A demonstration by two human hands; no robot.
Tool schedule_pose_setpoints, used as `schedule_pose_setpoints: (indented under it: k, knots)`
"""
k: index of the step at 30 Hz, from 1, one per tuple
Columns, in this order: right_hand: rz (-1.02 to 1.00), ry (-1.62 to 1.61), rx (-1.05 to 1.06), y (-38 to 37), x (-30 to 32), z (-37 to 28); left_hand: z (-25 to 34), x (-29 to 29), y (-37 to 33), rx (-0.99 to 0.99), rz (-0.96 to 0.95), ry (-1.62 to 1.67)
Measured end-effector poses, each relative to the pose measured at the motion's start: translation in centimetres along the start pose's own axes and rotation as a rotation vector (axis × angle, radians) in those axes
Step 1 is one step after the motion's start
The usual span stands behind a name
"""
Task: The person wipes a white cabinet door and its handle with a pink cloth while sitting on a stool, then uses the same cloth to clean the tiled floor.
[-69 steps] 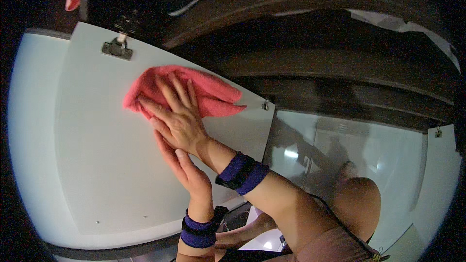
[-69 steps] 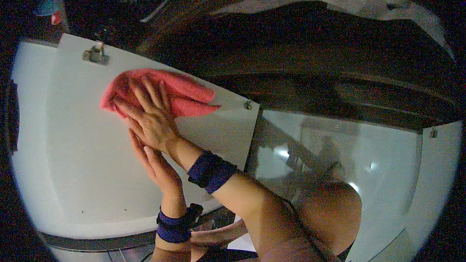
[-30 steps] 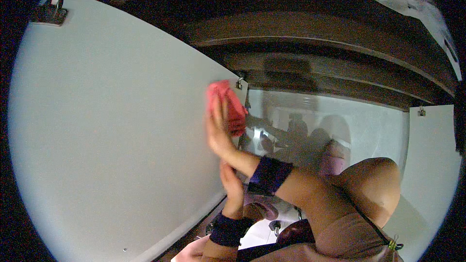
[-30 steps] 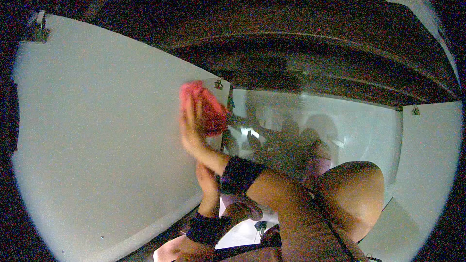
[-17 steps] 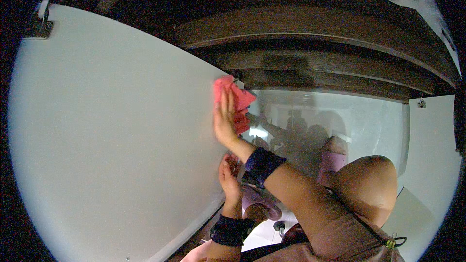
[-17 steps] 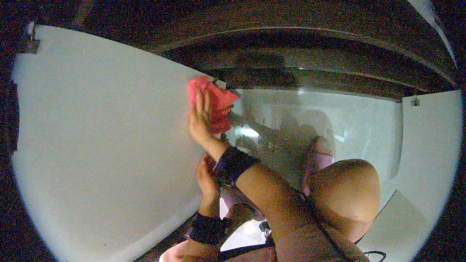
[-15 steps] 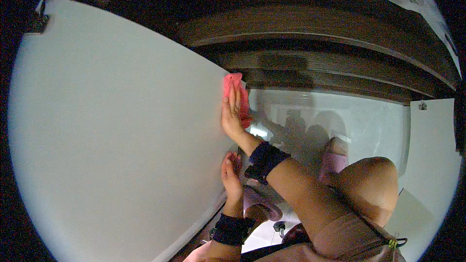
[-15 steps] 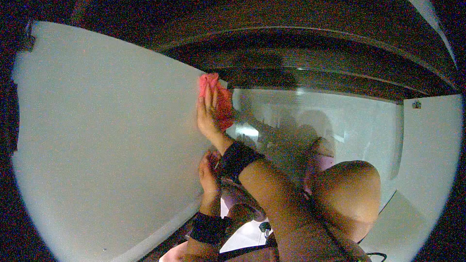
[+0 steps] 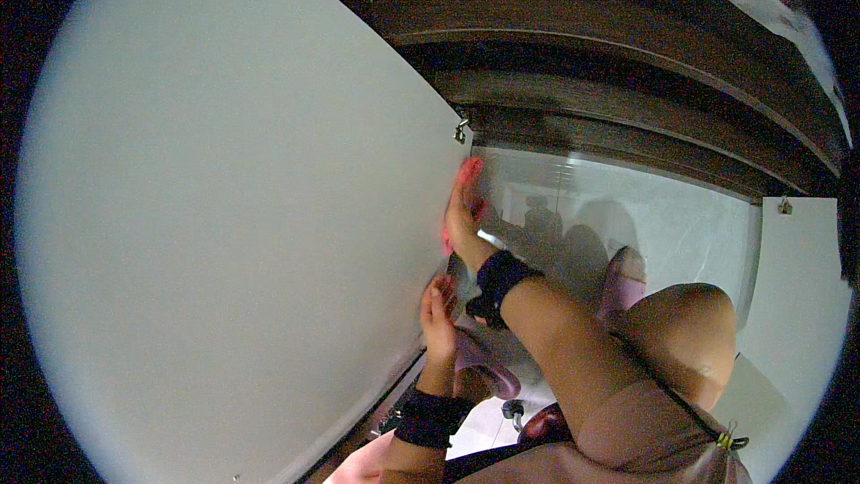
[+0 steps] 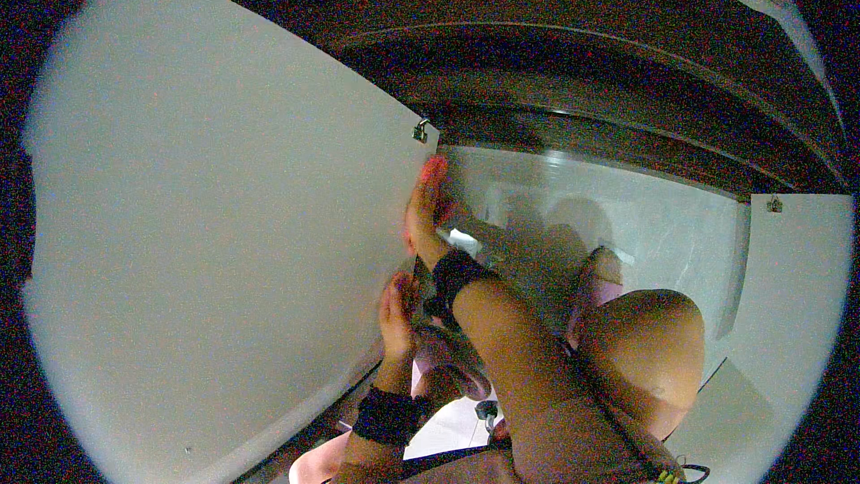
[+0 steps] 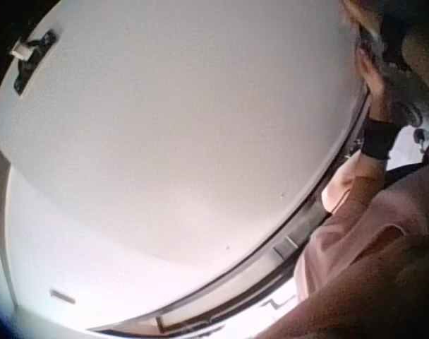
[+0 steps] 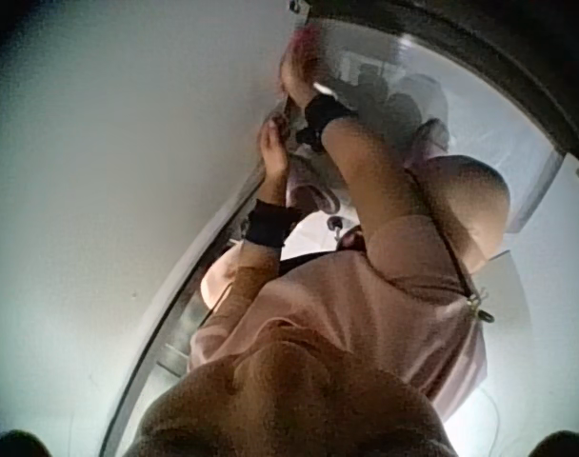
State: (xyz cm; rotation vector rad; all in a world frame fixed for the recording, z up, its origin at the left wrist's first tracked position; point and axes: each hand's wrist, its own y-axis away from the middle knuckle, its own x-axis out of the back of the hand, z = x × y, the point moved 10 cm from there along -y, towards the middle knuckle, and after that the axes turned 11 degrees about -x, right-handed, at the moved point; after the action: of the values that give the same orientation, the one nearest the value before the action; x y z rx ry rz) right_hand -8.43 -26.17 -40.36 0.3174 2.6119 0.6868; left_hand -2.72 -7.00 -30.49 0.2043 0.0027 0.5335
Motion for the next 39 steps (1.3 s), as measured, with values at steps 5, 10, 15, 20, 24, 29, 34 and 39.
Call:
schedule_pose_setpoints:
  k: [5, 10, 15, 20, 24, 29, 34, 39]
  knots:
    - [-0.150, 0.406, -0.254, 8.2, -6.1, 7.9, 3.0, 4.4, 1.5, 0.004, 0.038, -0.040]
    - [-0.388, 0.069, -0.869, 27.5, -4.7, 10.2, 9.3, 13.2, 9.5, 0.030, 0.200, -0.091]
    - [-0.546, 0.039, -0.956, 32.0, -4.0, 10.7, 11.4, 14.2, 11.7, -0.017, 0.231, -0.062]
    - [-0.626, 0.077, -0.743, 33.7, -6.6, 2.8, 23.4, 15.5, 14.0, -0.409, 0.335, -0.134]
    - [-0.834, 0.090, -0.411, 36.8, -10.1, -7.9, 34.1, 17.6, 16.7, -0.837, 0.501, -0.361]
    - [-0.976, 0.334, 0.727, 44.4, -15.4, -24.8, 37.7, 18.8, 16.2, -1.052, 0.501, -0.255]
    - [-0.917, 0.385, 1.284, 53.6, -21.8, -31.7, 38.9, 20.5, 14.5, -0.991, 0.392, -0.096]
    - [-0.792, 0.634, 1.461, 52.1, -21.7, -24.8, 38.6, 21.5, 14.4, -0.911, 0.388, -0.220]
